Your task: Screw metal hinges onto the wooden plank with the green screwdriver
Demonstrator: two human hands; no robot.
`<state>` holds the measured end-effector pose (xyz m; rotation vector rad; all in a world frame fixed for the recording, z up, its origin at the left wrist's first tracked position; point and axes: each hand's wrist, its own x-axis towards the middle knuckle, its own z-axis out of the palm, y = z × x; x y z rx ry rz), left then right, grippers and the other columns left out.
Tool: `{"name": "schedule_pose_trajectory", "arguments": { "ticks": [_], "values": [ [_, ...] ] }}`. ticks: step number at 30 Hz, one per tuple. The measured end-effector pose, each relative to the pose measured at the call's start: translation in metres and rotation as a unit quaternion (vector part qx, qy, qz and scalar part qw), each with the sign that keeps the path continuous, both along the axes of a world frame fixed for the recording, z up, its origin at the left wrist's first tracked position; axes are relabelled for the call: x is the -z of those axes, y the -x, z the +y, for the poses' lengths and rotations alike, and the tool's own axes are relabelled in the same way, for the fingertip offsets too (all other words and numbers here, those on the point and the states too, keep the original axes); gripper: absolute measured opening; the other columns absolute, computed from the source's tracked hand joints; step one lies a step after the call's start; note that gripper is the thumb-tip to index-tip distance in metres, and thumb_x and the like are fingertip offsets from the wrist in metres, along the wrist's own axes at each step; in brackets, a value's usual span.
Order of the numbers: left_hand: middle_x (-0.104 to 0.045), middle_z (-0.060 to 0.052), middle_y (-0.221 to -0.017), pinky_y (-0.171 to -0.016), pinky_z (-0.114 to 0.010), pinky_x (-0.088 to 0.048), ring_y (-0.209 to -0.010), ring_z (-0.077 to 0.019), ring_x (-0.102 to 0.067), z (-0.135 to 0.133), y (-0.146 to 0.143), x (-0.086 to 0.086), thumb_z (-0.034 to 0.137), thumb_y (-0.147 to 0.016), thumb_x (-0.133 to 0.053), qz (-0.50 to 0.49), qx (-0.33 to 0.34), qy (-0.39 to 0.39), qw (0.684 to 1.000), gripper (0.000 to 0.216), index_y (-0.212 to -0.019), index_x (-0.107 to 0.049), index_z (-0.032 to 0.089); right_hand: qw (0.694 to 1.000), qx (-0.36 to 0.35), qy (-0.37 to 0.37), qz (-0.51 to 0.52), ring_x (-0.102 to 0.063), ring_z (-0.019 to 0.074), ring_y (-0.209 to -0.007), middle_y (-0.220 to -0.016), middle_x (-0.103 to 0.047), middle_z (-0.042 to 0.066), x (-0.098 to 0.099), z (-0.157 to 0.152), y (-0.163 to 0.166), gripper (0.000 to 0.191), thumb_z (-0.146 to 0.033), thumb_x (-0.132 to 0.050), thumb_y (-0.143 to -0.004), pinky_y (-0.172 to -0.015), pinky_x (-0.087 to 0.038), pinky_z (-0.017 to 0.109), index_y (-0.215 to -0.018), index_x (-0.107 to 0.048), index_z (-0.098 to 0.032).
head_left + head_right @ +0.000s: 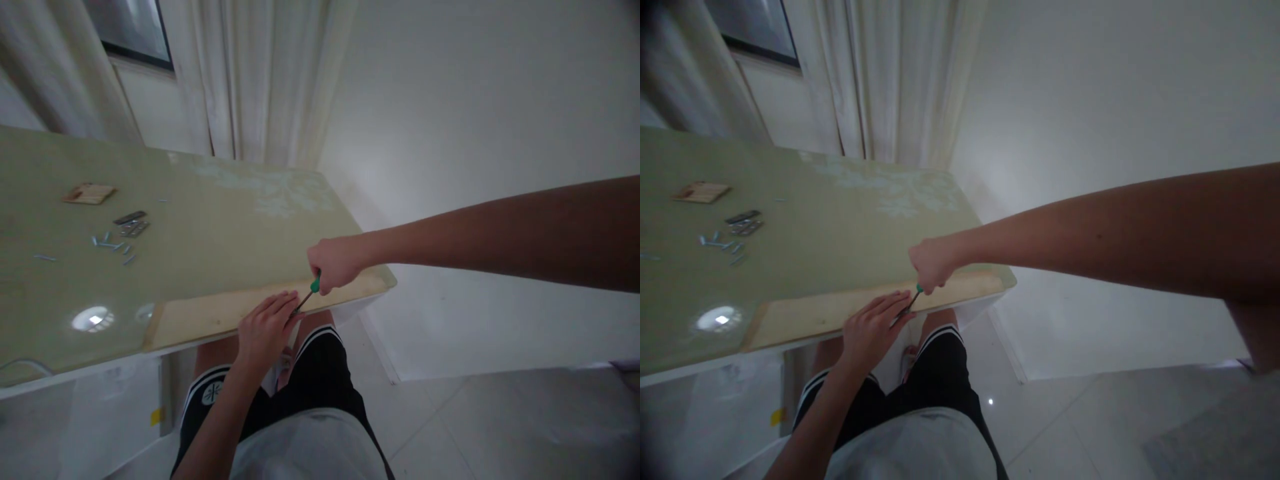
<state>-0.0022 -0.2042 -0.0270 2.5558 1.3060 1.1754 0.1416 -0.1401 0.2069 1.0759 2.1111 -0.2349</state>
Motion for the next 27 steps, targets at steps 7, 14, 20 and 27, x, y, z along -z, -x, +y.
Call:
{"name": "schedule_pose_trajectory", "arguments": {
  "ticks": [7,14,20,27],
  "values": [
    [-0.083,-0.007,-0.11,-0.094,-0.038,-0.063,-0.106,-0.0266,-0.078,-0.001,0.0,-0.002,0.033,-0.101,-0.067,0.021,-0.018,0.009,1.0,0.018,-0.108,-0.082,0.025,0.939,-0.342,-0.004,0.037,-0.07,0.0225,-0.088,-0.095,-0.08,0.007,0.0,-0.013,0.01,0.024,-0.015,-0.058,-0.099,-0.075,-0.046,0.034,-0.097,-0.08,-0.024],
    [-0.077,-0.004,-0.13,-0.102,-0.039,-0.06,-0.118,-0.0252,-0.074,0.001,0.0,0.004,0.033,-0.101,-0.067,0.008,0.006,0.037,0.999,0.029,-0.128,-0.076,0.028,0.992,-0.097,-0.066,0.054,-0.073,0.0264,-0.085,-0.088,-0.08,0.015,0.005,0.002,0.004,0.021,-0.028,-0.076,-0.081,-0.066,-0.045,0.032,-0.094,-0.082,-0.012],
    [-0.077,-0.002,-0.13,-0.099,-0.04,-0.062,-0.118,-0.0259,-0.073,0.003,0.001,0.002,0.033,-0.1,-0.069,0.018,0.001,0.054,0.998,0.028,-0.127,-0.076,0.03,0.992,-0.044,-0.102,0.064,-0.075,0.0282,-0.087,-0.089,-0.08,0.016,0.009,-0.013,-0.001,0.03,-0.033,-0.078,-0.081,-0.068,-0.048,0.032,-0.102,-0.082,-0.012],
    [-0.075,-0.002,-0.134,-0.102,-0.04,-0.06,-0.125,-0.0262,-0.069,0.004,0.003,-0.003,0.031,-0.097,-0.073,0.04,-0.001,0.093,0.995,0.026,-0.123,-0.075,0.03,0.943,-0.272,-0.186,0.051,-0.073,0.0239,-0.089,-0.092,-0.078,0.011,0.026,-0.055,-0.065,0.023,-0.009,-0.05,-0.101,-0.075,-0.045,0.035,-0.106,-0.072,-0.015]
  ]
}}
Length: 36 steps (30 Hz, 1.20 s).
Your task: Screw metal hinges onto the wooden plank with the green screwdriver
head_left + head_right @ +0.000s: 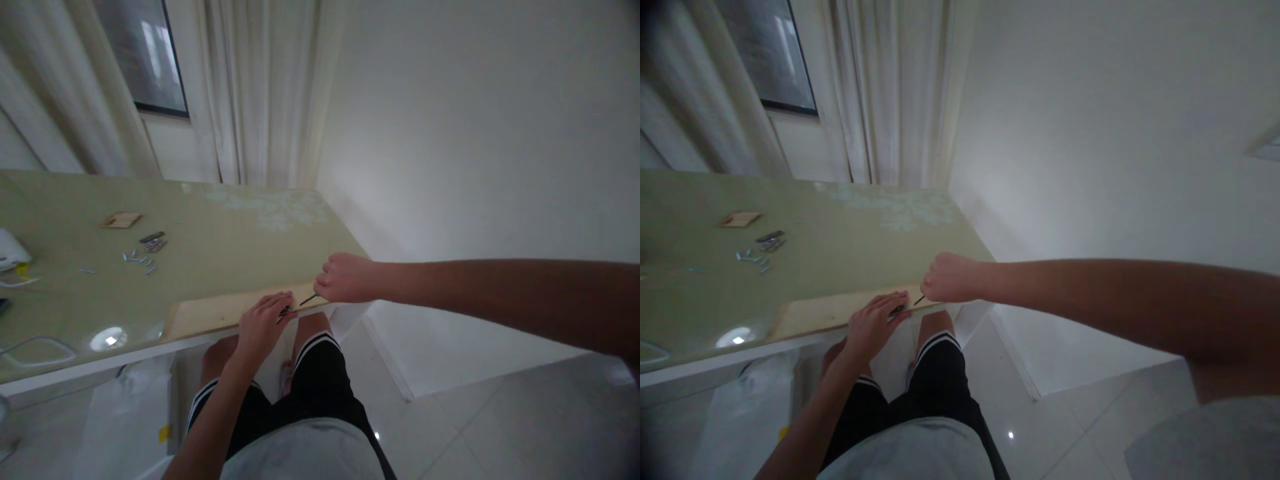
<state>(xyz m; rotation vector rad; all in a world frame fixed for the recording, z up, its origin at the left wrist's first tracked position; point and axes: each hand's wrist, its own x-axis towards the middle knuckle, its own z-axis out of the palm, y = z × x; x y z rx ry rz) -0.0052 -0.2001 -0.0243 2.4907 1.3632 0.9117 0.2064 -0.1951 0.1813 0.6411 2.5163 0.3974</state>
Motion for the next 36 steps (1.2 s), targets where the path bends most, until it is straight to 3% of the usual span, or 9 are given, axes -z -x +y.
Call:
{"name": "schedule_pose_trajectory", "arguments": {
  "ticks": [2,4,6,9,14,17,20,26,36],
  "values": [
    [-0.072,-0.004,-0.14,-0.108,-0.041,-0.058,-0.13,-0.0264,-0.066,0.001,0.005,-0.001,0.027,-0.094,-0.075,0.016,0.025,0.01,1.0,0.036,-0.13,-0.072,0.028,0.996,0.04,-0.042,0.067,-0.07,0.0245,-0.092,-0.096,-0.076,0.012,0.017,-0.016,-0.026,0.023,-0.014,-0.045,-0.106,-0.078,-0.044,0.036,-0.111,-0.067,-0.014],
    [-0.066,-0.006,-0.148,-0.114,-0.043,-0.053,-0.137,-0.0271,-0.061,0.004,0.017,0.0,0.027,-0.091,-0.076,0.035,0.055,0.011,0.998,0.048,-0.138,-0.067,0.025,0.976,0.152,-0.058,0.147,-0.068,0.0242,-0.095,-0.103,-0.075,0.014,0.04,-0.033,-0.05,0.021,-0.016,-0.045,-0.106,-0.081,-0.043,0.036,-0.118,-0.062,-0.015],
    [-0.059,-0.009,-0.156,-0.12,-0.045,-0.048,-0.145,-0.0282,-0.054,0.009,0.036,0.002,0.032,-0.091,-0.074,0.055,0.072,0.0,0.996,0.056,-0.145,-0.062,0.024,0.923,0.292,-0.039,0.249,-0.067,0.024,-0.1,-0.108,-0.073,0.013,0.066,-0.048,-0.07,0.016,-0.015,-0.049,-0.104,-0.087,-0.043,0.035,-0.115,-0.06,-0.016],
    [-0.056,-0.012,-0.158,-0.125,-0.056,-0.037,-0.146,-0.0328,-0.053,0.022,0.074,0.008,0.043,-0.091,-0.073,0.096,0.057,-0.027,0.993,0.065,-0.151,-0.056,0.025,0.894,0.347,-0.032,0.28,-0.069,0.0225,-0.096,-0.103,-0.074,0.009,0.102,-0.066,-0.087,0.011,-0.018,-0.054,-0.101,-0.083,-0.046,0.032,-0.112,-0.059,-0.017],
    [-0.06,-0.012,-0.154,-0.122,-0.057,-0.04,-0.136,-0.0327,-0.063,0.036,0.118,0.012,0.055,-0.091,-0.071,0.143,0.048,-0.029,0.988,0.069,-0.153,-0.054,0.029,0.855,0.395,-0.032,0.335,-0.074,0.023,-0.097,-0.118,-0.073,0.011,0.141,-0.065,-0.079,0.022,-0.029,-0.056,-0.102,-0.079,-0.051,0.031,-0.12,-0.063,-0.02],
    [-0.064,-0.009,-0.15,-0.117,-0.05,-0.047,-0.129,-0.0312,-0.067,0.033,0.121,0.008,0.058,-0.09,-0.07,0.146,0.034,-0.042,0.988,0.068,-0.151,-0.057,0.031,0.843,0.38,-0.01,0.38,-0.072,0.0266,-0.113,-0.148,-0.061,0.013,0.149,-0.049,-0.065,0.051,-0.042,-0.063,-0.098,-0.087,-0.056,0.034,-0.146,-0.056,-0.026],
    [-0.067,-0.008,-0.146,-0.108,-0.044,-0.053,-0.127,-0.031,-0.067,0.029,0.117,0.003,0.06,-0.09,-0.072,0.155,0.017,-0.045,0.987,0.067,-0.148,-0.059,0.03,0.871,0.339,0.024,0.355,-0.071,0.0322,-0.117,-0.167,-0.043,0.013,0.146,-0.027,-0.053,0.076,-0.054,-0.068,-0.093,-0.088,-0.059,0.043,-0.161,-0.041,-0.031],
    [-0.068,-0.008,-0.145,-0.104,-0.042,-0.053,-0.125,-0.0305,-0.067,0.03,0.119,-0.002,0.062,-0.091,-0.07,0.174,0.032,-0.054,0.983,0.069,-0.151,-0.056,0.031,0.893,0.321,0.074,0.306,-0.071,0.0329,-0.117,-0.154,-0.059,0.01,0.139,0.005,-0.043,0.051,-0.044,-0.067,-0.094,-0.087,-0.06,0.042,-0.141,-0.06,-0.027],
    [-0.062,-0.01,-0.151,-0.108,-0.048,-0.051,-0.13,-0.0327,-0.063,0.015,0.112,0.0,0.057,-0.096,-0.067,0.181,0.034,-0.074,0.98,0.071,-0.159,-0.045,0.03,0.878,0.338,0.089,0.326,-0.072,0.0341,-0.116,-0.154,-0.06,0.01,0.141,0.006,-0.05,0.06,-0.055,-0.074,-0.089,-0.091,-0.058,0.043,-0.141,-0.06,-0.028]
  ]
}}
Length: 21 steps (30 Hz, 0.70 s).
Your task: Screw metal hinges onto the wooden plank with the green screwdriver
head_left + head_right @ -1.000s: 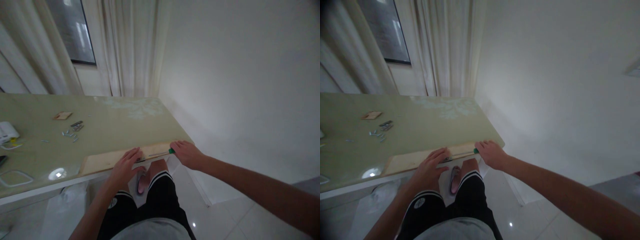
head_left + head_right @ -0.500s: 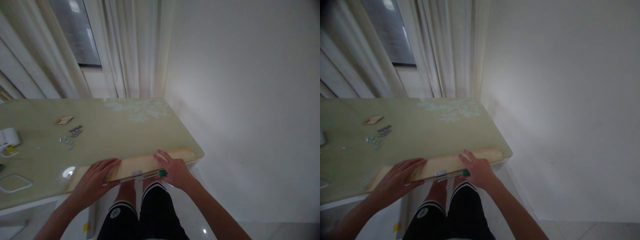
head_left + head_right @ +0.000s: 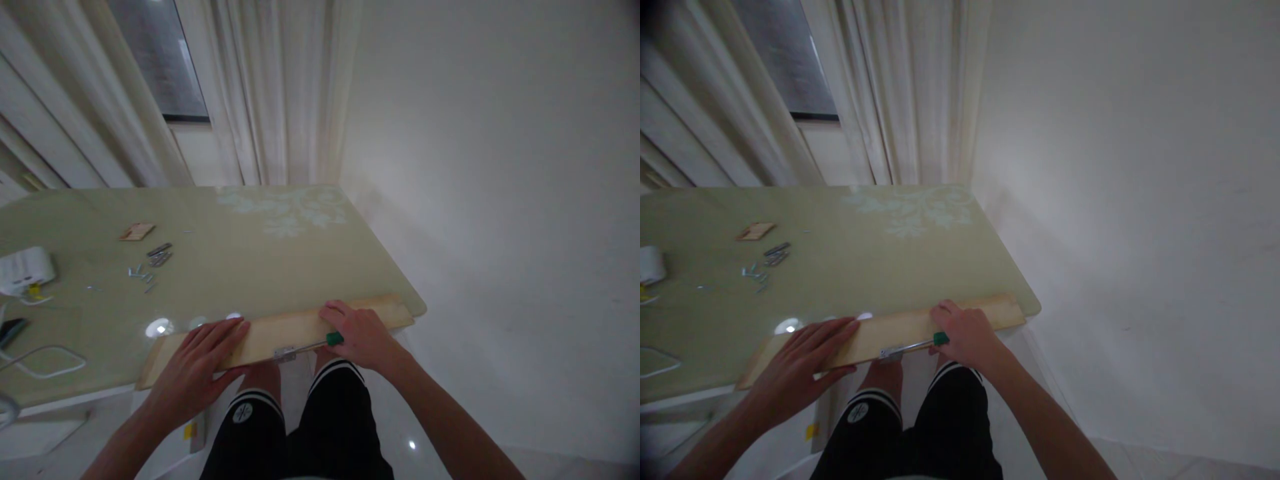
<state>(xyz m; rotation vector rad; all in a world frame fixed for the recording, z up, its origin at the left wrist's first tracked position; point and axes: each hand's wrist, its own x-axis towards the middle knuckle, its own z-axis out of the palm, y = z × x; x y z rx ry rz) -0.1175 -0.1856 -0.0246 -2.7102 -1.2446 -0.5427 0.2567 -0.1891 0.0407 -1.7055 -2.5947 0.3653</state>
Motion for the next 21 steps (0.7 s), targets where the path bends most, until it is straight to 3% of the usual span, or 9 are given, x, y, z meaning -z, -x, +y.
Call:
{"name": "schedule_pose_trajectory", "arguments": {
  "ticks": [21],
  "values": [
    [-0.063,-0.009,-0.15,-0.108,-0.047,-0.051,-0.131,-0.0333,-0.062,-0.0004,-0.0044,0.0013,0.056,-0.095,-0.068,-0.007,-0.013,0.01,1.0,0.071,-0.158,-0.047,0.031,1.0,0.009,0.009,0.023,-0.069,0.032,-0.122,-0.152,-0.06,0.008,0.0009,0.0077,-0.0078,0.06,-0.054,-0.079,-0.085,-0.098,-0.055,0.044,-0.138,-0.063,-0.032]
  ]
}}
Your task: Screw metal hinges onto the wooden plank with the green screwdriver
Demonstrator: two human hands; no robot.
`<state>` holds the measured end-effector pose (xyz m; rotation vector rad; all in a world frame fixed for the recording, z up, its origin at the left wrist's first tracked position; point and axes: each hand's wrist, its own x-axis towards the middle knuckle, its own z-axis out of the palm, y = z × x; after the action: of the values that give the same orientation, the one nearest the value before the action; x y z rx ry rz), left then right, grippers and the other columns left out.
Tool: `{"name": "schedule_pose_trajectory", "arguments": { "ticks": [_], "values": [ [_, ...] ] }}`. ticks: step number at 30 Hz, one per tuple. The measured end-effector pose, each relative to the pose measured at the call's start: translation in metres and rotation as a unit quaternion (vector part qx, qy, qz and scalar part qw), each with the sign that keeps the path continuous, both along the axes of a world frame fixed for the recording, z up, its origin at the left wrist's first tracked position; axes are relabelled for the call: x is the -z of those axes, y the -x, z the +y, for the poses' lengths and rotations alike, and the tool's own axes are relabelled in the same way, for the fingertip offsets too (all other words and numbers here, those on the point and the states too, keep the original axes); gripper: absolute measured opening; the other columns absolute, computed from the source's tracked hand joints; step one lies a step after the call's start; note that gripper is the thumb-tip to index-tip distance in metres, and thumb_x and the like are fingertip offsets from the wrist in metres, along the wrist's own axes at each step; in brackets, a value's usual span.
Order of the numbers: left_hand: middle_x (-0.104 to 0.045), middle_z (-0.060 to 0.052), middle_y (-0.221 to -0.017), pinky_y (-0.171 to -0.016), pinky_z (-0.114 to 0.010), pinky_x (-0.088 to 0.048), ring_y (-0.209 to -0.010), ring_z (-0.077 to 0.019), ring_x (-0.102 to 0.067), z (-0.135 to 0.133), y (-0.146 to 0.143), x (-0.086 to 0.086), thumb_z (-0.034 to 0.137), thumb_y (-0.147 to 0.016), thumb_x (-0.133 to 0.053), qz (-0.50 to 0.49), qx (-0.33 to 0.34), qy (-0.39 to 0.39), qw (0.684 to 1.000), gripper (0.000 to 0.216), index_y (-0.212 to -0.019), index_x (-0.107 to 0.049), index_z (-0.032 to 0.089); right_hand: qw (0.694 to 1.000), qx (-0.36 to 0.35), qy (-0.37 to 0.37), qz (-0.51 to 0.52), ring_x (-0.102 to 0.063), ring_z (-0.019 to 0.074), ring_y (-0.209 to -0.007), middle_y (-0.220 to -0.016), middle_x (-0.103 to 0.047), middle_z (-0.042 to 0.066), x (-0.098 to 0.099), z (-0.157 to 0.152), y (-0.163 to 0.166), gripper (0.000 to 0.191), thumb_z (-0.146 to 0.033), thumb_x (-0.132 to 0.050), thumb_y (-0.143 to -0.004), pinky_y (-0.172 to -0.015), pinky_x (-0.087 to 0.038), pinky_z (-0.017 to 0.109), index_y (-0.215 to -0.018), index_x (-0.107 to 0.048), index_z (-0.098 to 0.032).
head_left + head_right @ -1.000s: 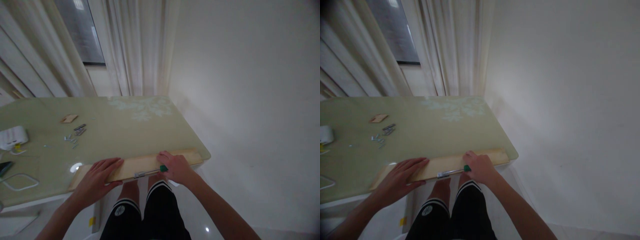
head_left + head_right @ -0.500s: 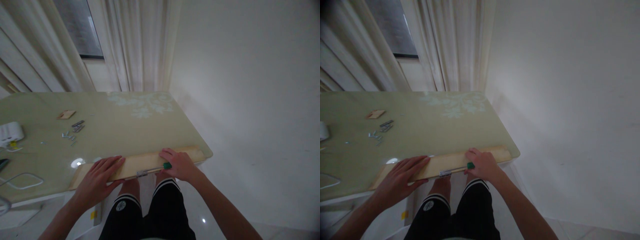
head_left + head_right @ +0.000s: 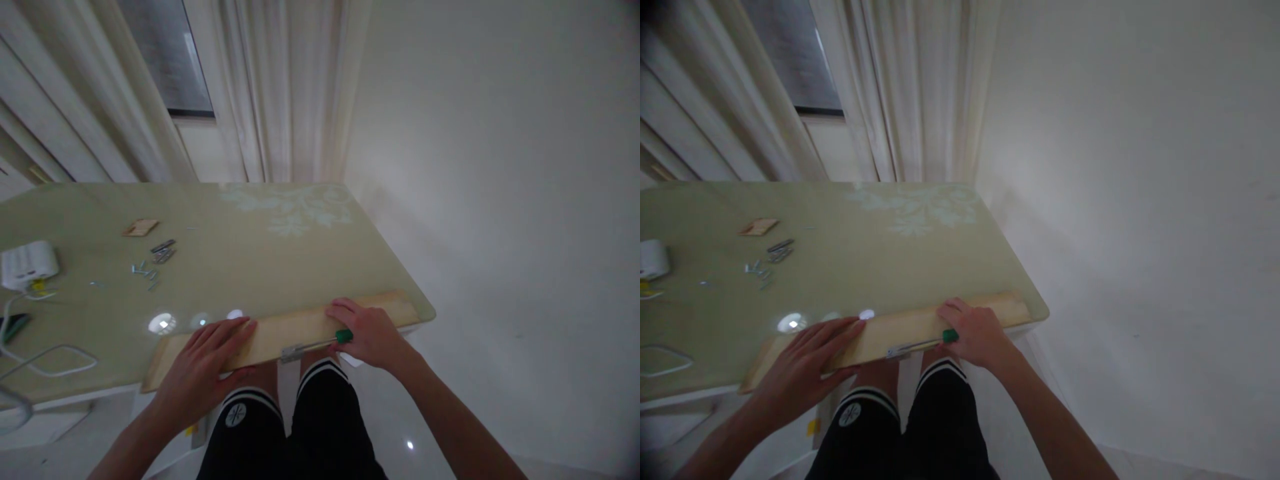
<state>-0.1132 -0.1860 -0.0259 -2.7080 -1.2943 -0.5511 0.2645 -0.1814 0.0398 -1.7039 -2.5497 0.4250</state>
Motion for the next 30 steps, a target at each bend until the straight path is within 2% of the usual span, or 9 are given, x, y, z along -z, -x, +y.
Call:
{"name": "schedule_pose_trajectory", "arguments": {
  "ticks": [8,14,22,25,30],
  "values": [
    [-0.064,-0.008,-0.149,-0.108,-0.045,-0.051,-0.13,-0.0311,-0.063,0.006,-0.002,-0.006,0.058,-0.094,-0.07,-0.011,0.001,0.03,0.999,0.07,-0.156,-0.051,0.032,1.0,0.008,-0.004,0.021,-0.071,0.0311,-0.118,-0.148,-0.063,0.007,0.001,0.002,-0.001,0.059,-0.054,-0.081,-0.082,-0.096,-0.055,0.041,-0.134,-0.067,-0.03],
    [-0.065,-0.009,-0.148,-0.109,-0.045,-0.05,-0.129,-0.0321,-0.063,0.002,-0.004,-0.005,0.06,-0.092,-0.071,-0.02,-0.012,0.021,0.999,0.07,-0.154,-0.054,0.032,0.999,-0.003,-0.014,0.031,-0.069,0.0298,-0.121,-0.147,-0.064,0.008,0.003,0.0,-0.003,0.056,-0.05,-0.08,-0.085,-0.099,-0.054,0.041,-0.136,-0.066,-0.03],
    [-0.063,-0.008,-0.151,-0.111,-0.047,-0.049,-0.131,-0.0329,-0.062,0.003,-0.003,-0.005,0.059,-0.092,-0.072,-0.007,-0.023,0.026,0.999,0.074,-0.158,-0.05,0.032,0.998,0.013,-0.008,0.06,-0.07,0.0301,-0.12,-0.146,-0.065,0.008,0.005,0.004,-0.003,0.065,-0.054,-0.085,-0.079,-0.103,-0.054,0.043,-0.135,-0.067,-0.027],
    [-0.063,-0.008,-0.15,-0.11,-0.046,-0.05,-0.13,-0.0329,-0.063,-0.001,-0.002,-0.005,0.059,-0.092,-0.072,-0.009,-0.015,0.013,1.0,0.074,-0.158,-0.05,0.032,0.998,0.016,-0.006,0.057,-0.071,0.0304,-0.119,-0.147,-0.065,0.009,0.004,0.002,-0.004,0.064,-0.051,-0.085,-0.08,-0.102,-0.055,0.044,-0.136,-0.067,-0.027],
    [-0.064,-0.007,-0.148,-0.106,-0.041,-0.051,-0.126,-0.0307,-0.064,-0.007,0.0,-0.003,0.058,-0.093,-0.07,0.008,-0.012,-0.013,1.0,0.076,-0.16,-0.046,0.031,0.998,0.022,0.009,0.052,-0.069,0.0336,-0.125,-0.152,-0.061,0.01,0.01,-0.001,-0.007,0.075,-0.057,-0.088,-0.074,-0.102,-0.057,0.05,-0.14,-0.065,-0.029]
  ]
}}
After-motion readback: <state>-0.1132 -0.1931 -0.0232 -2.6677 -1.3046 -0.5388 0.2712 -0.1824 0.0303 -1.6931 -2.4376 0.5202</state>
